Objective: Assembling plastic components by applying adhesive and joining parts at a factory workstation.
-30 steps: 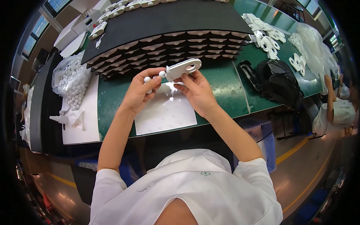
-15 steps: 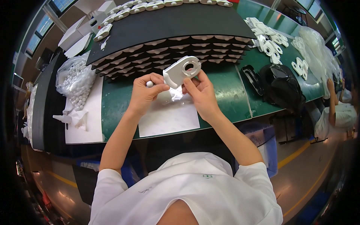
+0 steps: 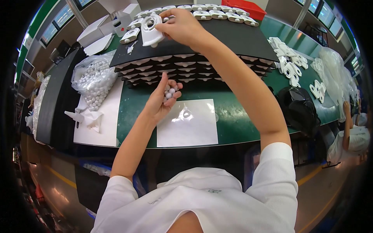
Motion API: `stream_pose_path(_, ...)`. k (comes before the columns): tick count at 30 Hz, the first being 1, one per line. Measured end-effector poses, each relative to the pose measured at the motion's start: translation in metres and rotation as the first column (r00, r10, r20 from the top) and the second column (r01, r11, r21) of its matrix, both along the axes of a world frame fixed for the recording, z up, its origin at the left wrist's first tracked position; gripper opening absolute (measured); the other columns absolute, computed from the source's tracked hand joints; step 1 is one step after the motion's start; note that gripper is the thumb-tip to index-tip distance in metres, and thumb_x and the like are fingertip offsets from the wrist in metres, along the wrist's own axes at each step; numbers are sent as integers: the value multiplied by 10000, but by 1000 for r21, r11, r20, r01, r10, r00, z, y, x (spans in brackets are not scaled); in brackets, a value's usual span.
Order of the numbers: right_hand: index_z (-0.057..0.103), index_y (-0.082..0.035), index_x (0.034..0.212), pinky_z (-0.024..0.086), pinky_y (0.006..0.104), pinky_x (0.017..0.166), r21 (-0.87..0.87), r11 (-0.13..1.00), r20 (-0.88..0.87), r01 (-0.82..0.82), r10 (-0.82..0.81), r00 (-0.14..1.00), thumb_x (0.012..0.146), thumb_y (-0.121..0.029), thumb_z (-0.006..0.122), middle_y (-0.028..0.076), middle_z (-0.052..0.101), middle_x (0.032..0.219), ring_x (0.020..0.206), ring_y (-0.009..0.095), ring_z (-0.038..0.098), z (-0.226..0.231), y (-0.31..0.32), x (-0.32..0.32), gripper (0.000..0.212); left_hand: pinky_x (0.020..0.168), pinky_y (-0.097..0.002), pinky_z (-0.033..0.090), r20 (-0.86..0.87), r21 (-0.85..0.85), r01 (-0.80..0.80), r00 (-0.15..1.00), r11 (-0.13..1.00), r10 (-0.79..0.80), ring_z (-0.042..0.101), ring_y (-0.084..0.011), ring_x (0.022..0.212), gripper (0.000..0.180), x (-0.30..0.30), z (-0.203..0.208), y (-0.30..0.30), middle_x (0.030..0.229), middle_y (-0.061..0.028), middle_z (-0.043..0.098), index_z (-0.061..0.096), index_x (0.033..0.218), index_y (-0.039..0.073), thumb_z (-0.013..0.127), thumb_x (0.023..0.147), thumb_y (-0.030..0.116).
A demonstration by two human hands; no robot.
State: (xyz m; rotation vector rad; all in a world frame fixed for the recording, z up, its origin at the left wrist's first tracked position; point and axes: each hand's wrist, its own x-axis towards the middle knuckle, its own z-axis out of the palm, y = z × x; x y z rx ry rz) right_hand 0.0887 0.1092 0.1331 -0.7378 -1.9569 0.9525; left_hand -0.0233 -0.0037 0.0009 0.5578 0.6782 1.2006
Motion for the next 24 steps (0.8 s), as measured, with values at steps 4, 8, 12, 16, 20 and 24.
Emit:
stream_pose_path(4, 606, 21, 963, 494, 208, 631, -233, 970, 118, 63, -36, 992, 785, -183, 642, 72, 618, 831, 715, 112, 576, 1, 47, -42, 273, 433, -195, 357, 178, -125, -57, 981, 991, 79, 505, -186, 710, 369, -1, -4, 4, 949, -140, 517, 468, 971, 4, 433, 907, 366)
stream_pose_path(8, 614, 58, 848, 542, 218, 529, -408, 906, 87, 114, -86, 992, 744, -76, 680, 104, 614, 769, 664, 151, 606, -6, 72, -64, 182, 462, -222, 389, 202, -166, -69, 974, 984, 103, 511, -227, 783, 277, 2, 0, 1, 1015, -170, 516, 447, 996, -24, 394, 897, 229)
stream_pose_path(12, 619, 54, 864, 542, 205, 520, -439, 894, 36, 93, -86, 996, 741, -77, 678, 117, 611, 805, 652, 161, 612, -8, 79, -56, 189, 472, -223, 391, 172, -153, -48, 982, 987, 75, 513, -211, 769, 215, 3, -2, 3, 1061, -182, 518, 449, 983, -29, 389, 893, 157)
stream_pose_path(16, 632, 5, 947, 527, 256, 567, -226, 973, 107, 53, -29, 994, 751, -190, 677, 86, 625, 868, 696, 159, 616, 3, 76, -16, 280, 459, -213, 366, 125, -56, 3, 992, 998, 4, 499, -156, 693, 163, -10, -19, 6, 978, -158, 549, 457, 920, -15, 431, 911, 146)
stream_pose_path(20, 647, -18, 917, 498, 290, 631, 242, 944, 215, 225, -278, 936, 765, -174, 603, 115, 645, 822, 718, 177, 625, 6, 116, 83, 223, 405, -174, 319, 64, -85, -42, 997, 995, 47, 452, -109, 632, 198, 2, -1, 0, 882, -92, 537, 486, 916, 23, 534, 883, 212)
stream_pose_path(24, 664, -77, 863, 486, 357, 685, 671, 628, 336, 393, -731, 594, 727, -294, 621, 119, 640, 800, 772, 247, 618, -3, 136, 227, 259, 374, -146, 276, 63, -53, -29, 997, 998, 32, 430, -83, 625, 234, 7, 2, -1, 826, -40, 512, 505, 908, 54, 587, 849, 265)
